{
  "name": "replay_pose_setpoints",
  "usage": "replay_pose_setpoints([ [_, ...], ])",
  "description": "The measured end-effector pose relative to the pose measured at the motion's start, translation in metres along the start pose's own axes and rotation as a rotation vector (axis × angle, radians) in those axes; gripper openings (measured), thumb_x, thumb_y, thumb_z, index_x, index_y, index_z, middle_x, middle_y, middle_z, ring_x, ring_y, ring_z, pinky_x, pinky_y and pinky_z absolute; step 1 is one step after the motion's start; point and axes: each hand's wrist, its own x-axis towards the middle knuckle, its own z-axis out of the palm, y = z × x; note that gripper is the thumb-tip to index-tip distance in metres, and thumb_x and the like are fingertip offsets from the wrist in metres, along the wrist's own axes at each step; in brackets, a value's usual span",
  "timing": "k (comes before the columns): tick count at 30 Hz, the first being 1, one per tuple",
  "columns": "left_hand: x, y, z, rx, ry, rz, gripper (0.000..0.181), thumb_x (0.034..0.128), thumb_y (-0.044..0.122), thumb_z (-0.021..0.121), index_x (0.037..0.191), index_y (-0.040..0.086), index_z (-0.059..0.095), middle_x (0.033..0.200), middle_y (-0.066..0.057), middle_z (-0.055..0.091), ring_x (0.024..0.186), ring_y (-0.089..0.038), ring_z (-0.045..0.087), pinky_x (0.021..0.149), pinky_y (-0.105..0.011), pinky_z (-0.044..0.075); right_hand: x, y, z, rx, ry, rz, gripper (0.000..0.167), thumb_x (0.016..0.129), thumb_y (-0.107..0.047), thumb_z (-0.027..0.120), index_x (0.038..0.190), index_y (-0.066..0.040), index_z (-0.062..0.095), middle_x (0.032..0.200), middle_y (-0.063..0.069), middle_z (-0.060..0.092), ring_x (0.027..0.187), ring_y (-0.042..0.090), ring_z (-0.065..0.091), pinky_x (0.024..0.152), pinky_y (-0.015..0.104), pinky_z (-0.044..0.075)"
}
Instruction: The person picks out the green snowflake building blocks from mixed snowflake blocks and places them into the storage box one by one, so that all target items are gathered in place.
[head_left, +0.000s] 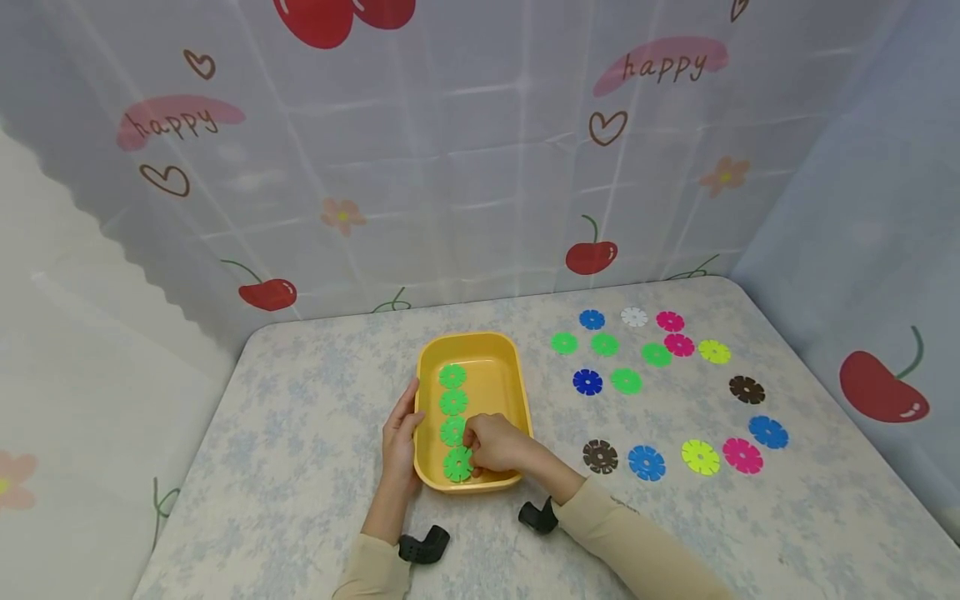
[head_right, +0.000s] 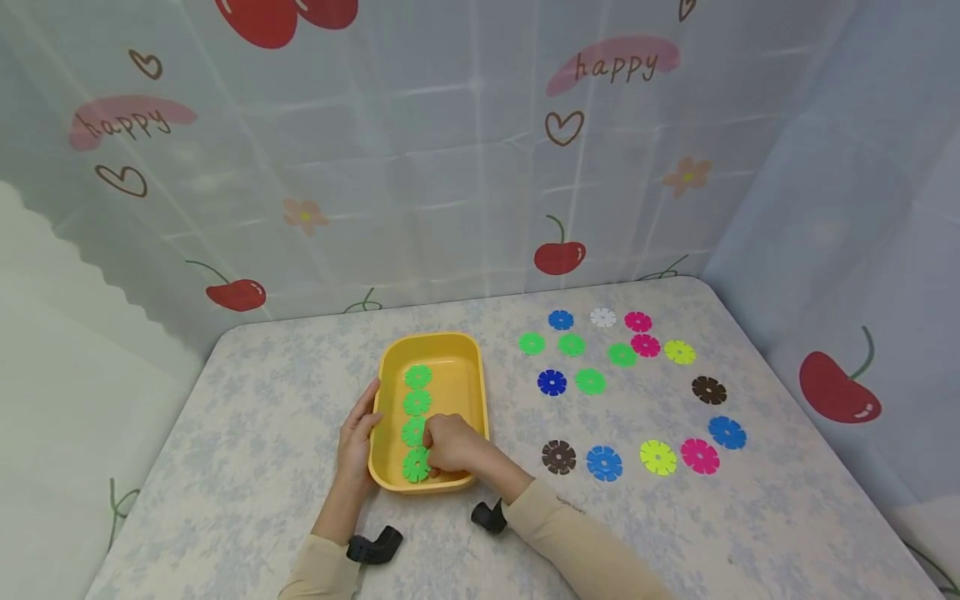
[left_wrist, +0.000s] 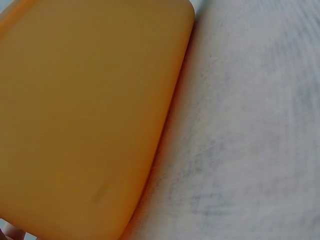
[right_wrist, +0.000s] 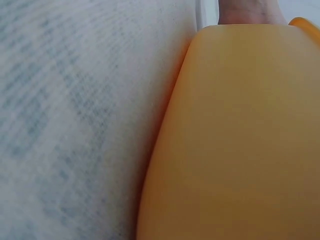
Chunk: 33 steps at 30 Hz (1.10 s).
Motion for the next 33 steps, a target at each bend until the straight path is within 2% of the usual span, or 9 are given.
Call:
replay_pose_setpoints([
  [17, 0.0, 0.0008, 0.0006, -0.001, 0.003, -0.007, 0.053, 0.1012, 0.005, 0.039, 0.153, 0.017, 0.037, 0.162, 0.003, 0.025, 0.149, -0.015, 0.025, 0.114, -0.025, 0.036, 0.0012, -0.0014, 0.0018, -0.031, 0.023, 0.003, 0.013, 0.083, 0.009, 0.064, 0.094, 0.001, 0.063, 0.063, 0.005, 0.06, 0.059, 0.022, 0.066, 0.051, 0.021, 0.041],
  [25, 0.0002, 0.0008, 0.0008, -0.006, 0.006, -0.011, 0.053, 0.1012, 0.005, 0.038, 0.153, 0.017, 0.037, 0.162, 0.002, 0.026, 0.148, -0.017, 0.027, 0.114, -0.027, 0.036, 0.0012, -0.0024, 0.0032, -0.045, 0.036, 0.015, 0.013, 0.082, 0.009, 0.065, 0.091, 0.0, 0.063, 0.061, 0.005, 0.062, 0.056, 0.02, 0.065, 0.051, 0.021, 0.041],
  [33, 0.0008, 0.0012, 0.0014, 0.007, 0.024, -0.017, 0.053, 0.1008, 0.005, 0.039, 0.152, 0.017, 0.038, 0.161, 0.003, 0.027, 0.148, -0.015, 0.026, 0.114, -0.025, 0.036, 0.0003, -0.0029, 0.003, -0.038, 0.044, 0.011, 0.015, 0.081, 0.011, 0.062, 0.092, 0.001, 0.063, 0.061, 0.007, 0.064, 0.055, 0.018, 0.064, 0.049, 0.022, 0.043],
])
